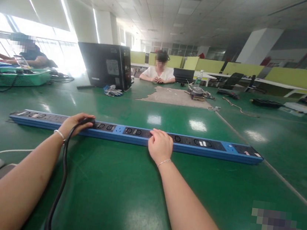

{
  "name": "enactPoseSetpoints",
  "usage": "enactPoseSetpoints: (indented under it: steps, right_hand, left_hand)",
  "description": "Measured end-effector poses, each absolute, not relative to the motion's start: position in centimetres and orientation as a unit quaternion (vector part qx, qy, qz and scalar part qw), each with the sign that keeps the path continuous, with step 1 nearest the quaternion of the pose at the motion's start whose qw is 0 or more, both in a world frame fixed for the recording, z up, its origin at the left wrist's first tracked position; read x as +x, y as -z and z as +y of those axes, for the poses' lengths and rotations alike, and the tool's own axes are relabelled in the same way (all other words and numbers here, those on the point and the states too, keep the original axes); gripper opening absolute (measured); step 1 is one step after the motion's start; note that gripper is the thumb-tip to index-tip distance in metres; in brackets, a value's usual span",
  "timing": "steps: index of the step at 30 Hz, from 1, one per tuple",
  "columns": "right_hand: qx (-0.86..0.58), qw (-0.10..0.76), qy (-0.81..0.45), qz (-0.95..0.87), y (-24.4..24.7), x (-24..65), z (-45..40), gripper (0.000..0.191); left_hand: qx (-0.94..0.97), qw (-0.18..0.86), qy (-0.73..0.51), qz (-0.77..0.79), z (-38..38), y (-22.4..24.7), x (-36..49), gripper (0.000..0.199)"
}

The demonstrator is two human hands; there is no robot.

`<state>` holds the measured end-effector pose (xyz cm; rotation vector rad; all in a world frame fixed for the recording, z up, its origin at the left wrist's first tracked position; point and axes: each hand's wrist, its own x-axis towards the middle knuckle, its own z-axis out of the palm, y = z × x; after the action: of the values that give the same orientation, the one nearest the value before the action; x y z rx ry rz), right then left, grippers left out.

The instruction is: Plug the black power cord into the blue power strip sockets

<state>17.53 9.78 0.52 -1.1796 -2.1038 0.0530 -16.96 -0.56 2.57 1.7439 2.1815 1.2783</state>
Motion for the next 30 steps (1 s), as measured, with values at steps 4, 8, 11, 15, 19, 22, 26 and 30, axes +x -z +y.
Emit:
enactPoseSetpoints:
  steps: [4,8,11,15,19,22,26,30]
  right_hand:
    - [-0.457,0.36,-0.018,-0.813,-0.5,17.5,9.8,0.031]
    - [-0.455,0.362,-0.017,-0.813,-0.5,17.5,9.7,0.031]
    - [-0.455,0.362,-0.016,-0.813,-0.6,17.6,9.7,0.031]
    - [-0.452,0.366,-0.016,-0.813,-0.5,17.5,9.8,0.031]
    - [-0.452,0.366,-0.017,-0.813,-0.4,17.5,9.8,0.032]
    - [-0.455,0.363,-0.016,-0.813,-0.4,17.5,9.8,0.031]
    - [-0.453,0.362,-0.015,-0.815,-0.5,17.6,9.8,0.031]
    - [-0.454,0.363,-0.016,-0.814,-0.4,17.5,9.8,0.031]
  left_hand:
    - [0.55,0.029,-0.423,0.719,-0.8,-2.2,-16.8,0.058]
    - [0.534,0.029,-0.427,0.729,-1.1,-2.1,-16.4,0.056]
    - [0.536,0.023,-0.422,0.731,-1.2,-1.9,-16.2,0.056]
    - [0.542,-0.013,-0.402,0.738,-1.4,-1.3,-16.1,0.052]
    - [0.549,-0.043,-0.388,0.739,-1.7,-0.9,-15.7,0.049]
    - [0.55,-0.058,-0.378,0.742,-1.8,-0.8,-15.5,0.049]
    - [0.547,-0.059,-0.358,0.754,-1.7,-1.2,-15.7,0.048]
    - [0.55,-0.059,-0.332,0.764,-1.5,-1.3,-15.8,0.046]
